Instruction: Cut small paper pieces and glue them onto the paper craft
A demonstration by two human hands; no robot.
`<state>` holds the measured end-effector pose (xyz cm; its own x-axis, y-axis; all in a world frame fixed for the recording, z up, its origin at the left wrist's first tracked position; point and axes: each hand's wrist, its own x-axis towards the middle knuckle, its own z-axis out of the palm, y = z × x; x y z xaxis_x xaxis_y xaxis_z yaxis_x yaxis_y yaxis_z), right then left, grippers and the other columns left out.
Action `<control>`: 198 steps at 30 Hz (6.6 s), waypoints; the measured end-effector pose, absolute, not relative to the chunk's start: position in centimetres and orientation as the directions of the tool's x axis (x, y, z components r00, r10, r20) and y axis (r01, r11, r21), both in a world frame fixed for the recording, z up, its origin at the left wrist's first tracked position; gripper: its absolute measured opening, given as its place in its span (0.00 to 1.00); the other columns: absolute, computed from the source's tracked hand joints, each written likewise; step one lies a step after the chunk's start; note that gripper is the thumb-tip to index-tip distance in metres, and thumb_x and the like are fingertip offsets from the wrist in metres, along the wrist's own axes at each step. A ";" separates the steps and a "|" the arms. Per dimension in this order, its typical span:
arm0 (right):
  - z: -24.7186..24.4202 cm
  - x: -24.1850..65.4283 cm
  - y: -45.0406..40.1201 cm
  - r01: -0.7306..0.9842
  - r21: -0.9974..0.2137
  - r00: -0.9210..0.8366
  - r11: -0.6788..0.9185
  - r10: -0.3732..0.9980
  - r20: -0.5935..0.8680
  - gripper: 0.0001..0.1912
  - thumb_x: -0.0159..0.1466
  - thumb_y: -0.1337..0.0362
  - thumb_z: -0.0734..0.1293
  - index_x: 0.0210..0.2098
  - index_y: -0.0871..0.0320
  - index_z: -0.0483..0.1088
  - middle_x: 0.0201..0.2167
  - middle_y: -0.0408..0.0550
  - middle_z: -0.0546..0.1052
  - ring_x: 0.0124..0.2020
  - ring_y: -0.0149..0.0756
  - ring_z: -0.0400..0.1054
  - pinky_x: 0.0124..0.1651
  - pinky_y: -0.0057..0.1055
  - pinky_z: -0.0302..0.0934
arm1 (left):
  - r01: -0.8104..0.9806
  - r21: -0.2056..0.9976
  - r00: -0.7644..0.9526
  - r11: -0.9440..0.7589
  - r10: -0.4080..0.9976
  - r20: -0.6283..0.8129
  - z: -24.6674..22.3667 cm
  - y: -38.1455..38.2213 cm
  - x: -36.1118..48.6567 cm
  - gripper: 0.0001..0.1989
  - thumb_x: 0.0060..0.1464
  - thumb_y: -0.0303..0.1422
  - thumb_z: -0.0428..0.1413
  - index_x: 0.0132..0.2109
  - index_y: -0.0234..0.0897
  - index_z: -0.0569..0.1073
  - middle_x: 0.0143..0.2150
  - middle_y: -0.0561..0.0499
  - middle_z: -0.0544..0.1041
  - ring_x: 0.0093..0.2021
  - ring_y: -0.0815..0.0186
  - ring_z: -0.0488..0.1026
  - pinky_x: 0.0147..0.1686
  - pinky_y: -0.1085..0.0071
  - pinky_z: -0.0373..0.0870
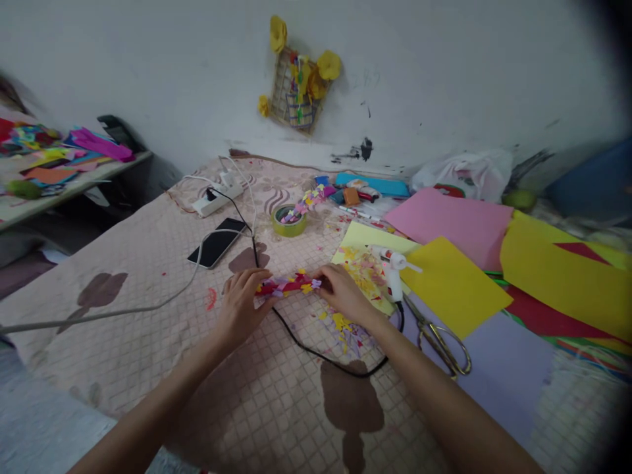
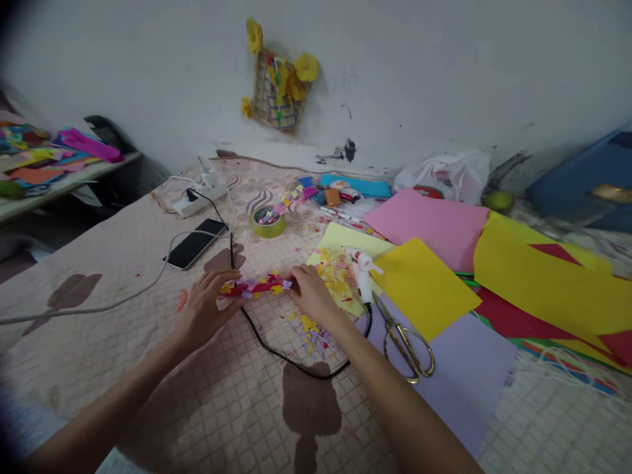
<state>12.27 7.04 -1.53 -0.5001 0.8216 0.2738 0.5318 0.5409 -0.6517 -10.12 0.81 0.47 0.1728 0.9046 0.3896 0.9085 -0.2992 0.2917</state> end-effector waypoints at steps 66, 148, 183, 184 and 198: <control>-0.2 21.2 -0.1 0.609 -0.707 -0.120 0.360 0.923 0.366 0.08 0.62 0.64 0.58 0.37 0.57 0.68 0.33 0.48 0.72 0.29 0.35 0.65 0.32 0.31 0.60 | 0.699 0.530 0.419 -0.480 0.876 0.240 -0.1 1.7 0.0 0.04 0.49 0.25 0.52 0.28 0.35 0.68 0.28 0.50 0.72 0.30 0.66 0.69 0.28 0.72 0.64; -1.0 17.3 -3.5 -0.007 -1.000 -0.112 0.003 0.994 0.004 0.15 0.58 0.53 0.64 0.25 0.57 0.60 0.19 0.37 0.61 0.18 0.26 0.54 0.20 0.24 0.49 | 0.010 0.996 0.525 0.088 0.847 -0.080 0.4 -0.5 0.5 0.12 0.49 0.38 0.58 0.33 0.31 0.70 0.28 0.52 0.71 0.27 0.73 0.66 0.27 0.76 0.62; -0.8 17.4 -4.0 -0.008 -0.999 -0.163 -0.038 0.986 -0.037 0.14 0.58 0.53 0.65 0.24 0.57 0.62 0.20 0.39 0.65 0.18 0.25 0.55 0.20 0.24 0.50 | 0.002 0.985 0.568 0.174 0.810 -0.144 0.2 -1.0 0.8 0.13 0.48 0.38 0.59 0.30 0.31 0.68 0.26 0.53 0.71 0.25 0.75 0.66 0.25 0.78 0.61; -0.8 17.4 -4.1 -0.010 -0.999 -0.176 -0.043 0.984 -0.040 0.14 0.58 0.53 0.64 0.25 0.57 0.63 0.20 0.39 0.65 0.18 0.26 0.55 0.20 0.24 0.50 | -0.009 0.983 0.577 0.184 0.804 -0.145 0.2 -1.0 0.8 0.13 0.48 0.38 0.58 0.30 0.31 0.68 0.26 0.53 0.71 0.24 0.75 0.66 0.26 0.78 0.61; -0.9 17.7 -4.1 -0.058 -0.996 -0.189 -0.074 0.980 -0.062 0.14 0.59 0.54 0.64 0.25 0.57 0.63 0.20 0.38 0.65 0.19 0.25 0.56 0.20 0.24 0.51 | 0.035 0.966 0.573 0.258 0.786 -0.230 0.4 -1.1 0.7 0.13 0.46 0.38 0.60 0.26 0.31 0.68 0.23 0.53 0.71 0.23 0.75 0.66 0.25 0.78 0.61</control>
<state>17.72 -4.09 -0.92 -0.1893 0.9800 -0.0619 -0.0579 -0.0741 -0.9956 0.71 -1.14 0.36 0.5734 0.7862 -0.2304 0.0350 0.2575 0.9656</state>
